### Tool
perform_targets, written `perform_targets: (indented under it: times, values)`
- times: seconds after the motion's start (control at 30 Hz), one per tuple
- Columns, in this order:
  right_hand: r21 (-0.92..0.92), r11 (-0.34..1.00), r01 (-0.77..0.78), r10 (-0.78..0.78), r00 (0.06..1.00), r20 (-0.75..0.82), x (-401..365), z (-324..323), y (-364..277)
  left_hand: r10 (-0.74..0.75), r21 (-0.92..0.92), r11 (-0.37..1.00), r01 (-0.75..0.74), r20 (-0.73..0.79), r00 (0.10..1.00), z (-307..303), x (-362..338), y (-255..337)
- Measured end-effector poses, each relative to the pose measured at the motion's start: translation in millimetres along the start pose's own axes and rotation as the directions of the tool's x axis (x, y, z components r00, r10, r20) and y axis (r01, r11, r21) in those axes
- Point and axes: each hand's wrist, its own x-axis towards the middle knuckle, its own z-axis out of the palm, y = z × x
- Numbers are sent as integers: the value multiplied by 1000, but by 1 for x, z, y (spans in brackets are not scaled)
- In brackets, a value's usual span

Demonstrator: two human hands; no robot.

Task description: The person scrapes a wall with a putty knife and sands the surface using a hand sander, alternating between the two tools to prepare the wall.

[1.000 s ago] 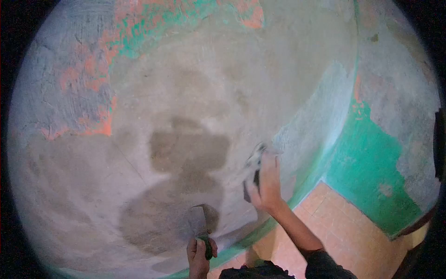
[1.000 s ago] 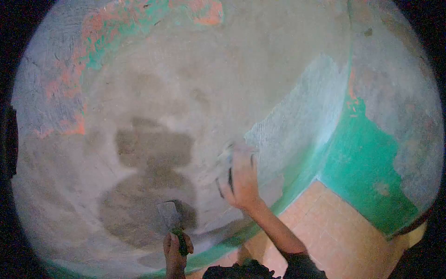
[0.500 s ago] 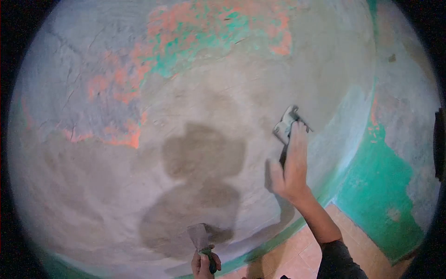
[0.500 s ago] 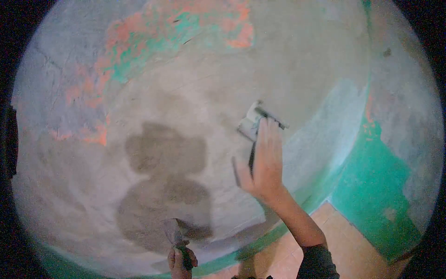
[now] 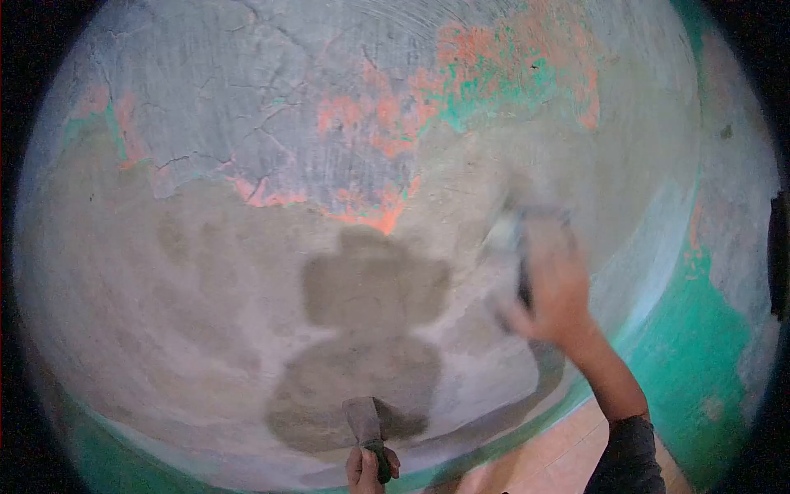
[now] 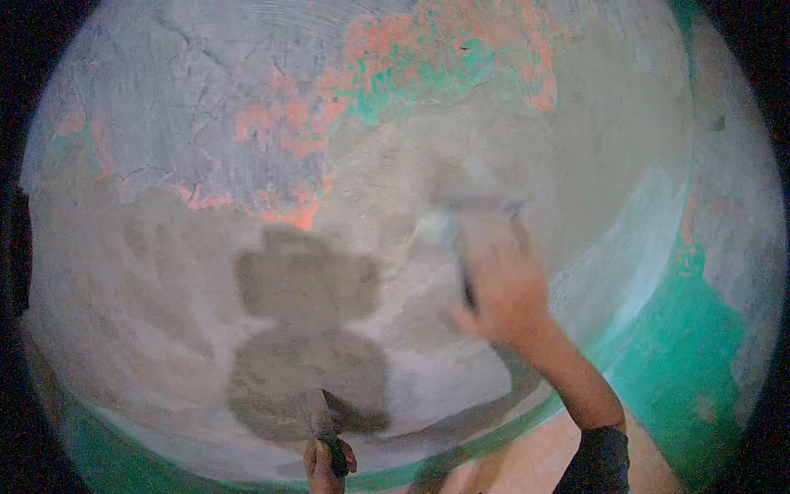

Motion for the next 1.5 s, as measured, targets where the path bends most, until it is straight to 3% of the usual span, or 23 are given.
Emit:
perform_targets:
  times: [0.07,0.17,0.2,0.3,0.4,0.43,0.5,0.6,0.7,0.73,0.8,0.83,0.87,0.9,0.97,1.07,1.1,1.17,1.2,1.3,1.4,1.47,1.5]
  values:
    - [61,964,-258,265,936,-231,29,-1,10,41,3,999,-41,66,997,-11,6,12]
    - [6,997,-82,82,989,-127,21,18,-38,64,-6,998,-64,152,986,-40,10,20]
    - [58,998,18,-22,997,75,9,22,-61,66,-11,998,-65,178,982,-48,13,25]
    - [-65,993,103,-91,984,155,14,24,-79,-41,-21,999,44,120,992,-71,13,44]
    - [-70,962,-262,251,959,-134,32,29,-92,-167,57,984,168,-20,986,-106,6,41]
    - [-38,937,-347,332,920,-207,37,32,-101,-153,49,987,152,20,988,-114,6,42]
    - [-32,977,-213,209,974,-83,16,37,-139,-119,39,993,115,97,988,-129,4,45]
    - [-80,985,-155,159,986,52,9,25,-158,-255,8,967,255,43,966,-145,3,36]
    - [102,843,-528,536,815,-219,13,39,-158,-334,-169,917,361,170,927,-166,1,34]
    - [0,862,-506,499,850,-166,-4,54,-173,-290,-137,936,323,215,932,-165,3,35]
    - [24,949,-315,315,949,29,-33,51,-225,-196,-76,970,229,307,931,-173,5,41]
    - [52,976,-212,204,970,129,-41,49,-240,-157,-59,980,192,371,915,-178,9,43]
    - [11,978,-209,204,964,169,-46,47,-241,-115,-47,988,150,432,894,-185,16,43]
    - [34,941,-336,332,940,82,-44,48,-235,-76,-39,993,109,489,869,-188,20,42]
    - [120,812,-571,581,811,-68,-42,55,-221,-90,65,995,69,405,910,-195,13,35]
    - [132,776,-616,623,782,-14,-66,84,-272,-195,94,980,174,305,932,-179,5,61]
    - [95,821,-563,559,827,68,-79,85,-291,-245,81,969,232,274,930,-174,4,71]
    - [48,896,-441,418,876,242,-100,85,-326,-168,68,986,154,354,920,-183,3,67]
    - [28,886,-462,426,837,343,-101,82,-313,-126,54,992,114,393,911,-187,5,63]
    - [97,616,-781,782,622,46,-89,87,-274,-295,-90,941,327,257,920,-210,1,35]
    - [120,547,-829,832,554,30,-110,112,-309,-244,-70,960,271,271,931,-203,1,44]
    - [247,552,-797,788,595,158,-136,126,-365,-224,-79,964,254,277,934,-198,3,45]
    - [198,559,-805,760,593,266,-141,119,-378,-211,-88,966,243,274,938,-198,2,45]
